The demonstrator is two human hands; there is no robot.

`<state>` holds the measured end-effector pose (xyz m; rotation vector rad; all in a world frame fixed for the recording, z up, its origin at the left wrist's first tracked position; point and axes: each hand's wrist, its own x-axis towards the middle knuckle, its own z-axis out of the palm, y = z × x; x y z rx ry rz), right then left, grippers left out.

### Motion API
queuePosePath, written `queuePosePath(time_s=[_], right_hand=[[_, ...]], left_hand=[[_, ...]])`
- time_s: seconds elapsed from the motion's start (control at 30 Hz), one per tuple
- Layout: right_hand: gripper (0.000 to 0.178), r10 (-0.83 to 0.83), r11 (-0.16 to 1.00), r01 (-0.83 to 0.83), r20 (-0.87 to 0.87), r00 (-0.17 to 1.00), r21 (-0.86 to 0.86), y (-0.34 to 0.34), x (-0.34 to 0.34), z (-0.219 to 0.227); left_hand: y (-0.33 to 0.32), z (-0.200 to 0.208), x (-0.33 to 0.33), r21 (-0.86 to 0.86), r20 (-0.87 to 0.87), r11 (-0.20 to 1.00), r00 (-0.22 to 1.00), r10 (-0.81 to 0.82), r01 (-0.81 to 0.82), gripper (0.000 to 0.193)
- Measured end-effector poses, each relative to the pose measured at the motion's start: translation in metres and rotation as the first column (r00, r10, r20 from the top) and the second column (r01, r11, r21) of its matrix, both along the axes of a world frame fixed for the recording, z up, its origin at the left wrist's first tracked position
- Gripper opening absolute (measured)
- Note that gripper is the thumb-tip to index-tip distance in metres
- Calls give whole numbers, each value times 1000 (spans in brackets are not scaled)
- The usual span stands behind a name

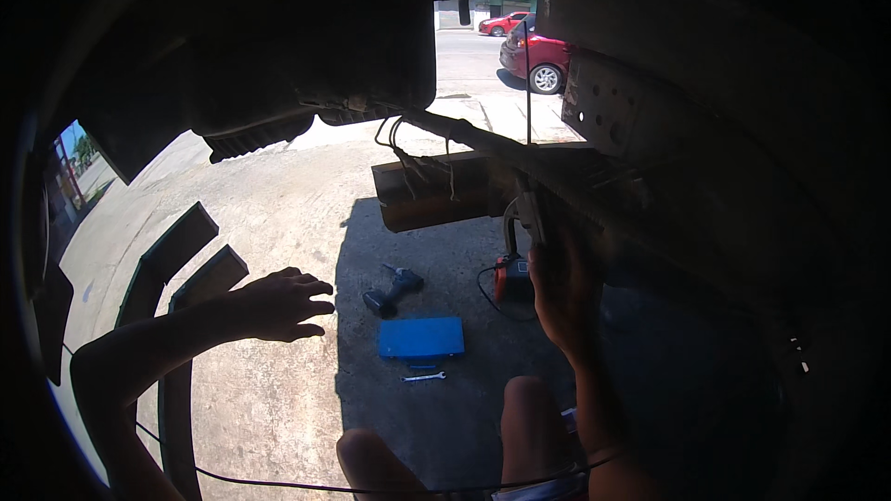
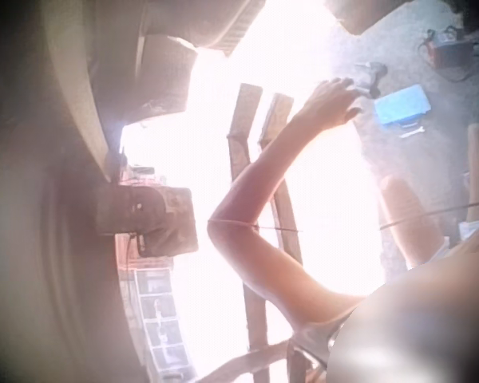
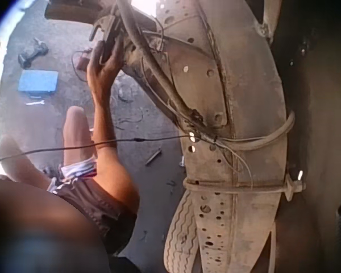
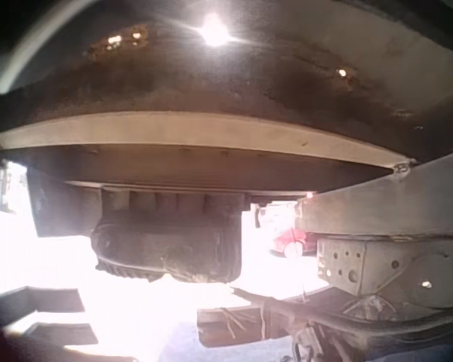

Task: The person sits under a truck and uses a welding torch to join metal parts on the vehicle frame. They then pick up a metal plate, position it against the rear frame, and hold it in place while another person assists.

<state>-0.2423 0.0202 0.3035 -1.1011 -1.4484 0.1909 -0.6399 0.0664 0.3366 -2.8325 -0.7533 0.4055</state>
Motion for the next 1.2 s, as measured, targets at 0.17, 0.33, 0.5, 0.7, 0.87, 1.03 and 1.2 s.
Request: queuePosePath(time_s=[0.17, 0.33, 0.5, 0.7, 0.87, 1.03, 1.2], right_hand=[[49, -1, 999, -6, 120, 993, 54, 2, 12, -11], [45, -67, 980, 35, 158, 985, 194, -1, 8, -7], [39, -69, 984, 60, 47, 997, 169, -1, -6, 5], [38, -232, 948, 171, 216, 948, 270, -4, -10, 17], [37, -243, 936, 165, 234, 941, 311, -14, -16, 37], [36, -399, 849, 239, 276, 874, 472, -17, -24, 52], [36, -408, 865, 252, 316, 857, 435, -20, -20, 64]], left_hand=[[0, -10, -1, -29, -2, 998, 999, 48, -48, 37], [5, 4, 24, 21, 29, 999, 999, -38, 38, 38], [21, 42, 77, -146, 275, 989, 961, 3, 39, 50], [-5, 68, 132, -501, 488, 862, 847, 210, 75, 71], [-26, 74, 135, -620, 473, 781, 830, 295, 76, 87], [-37, 69, 111, -583, 526, 804, 809, 261, 120, 88], [-32, 57, 96, -431, 525, 898, 835, 165, 93, 86]])
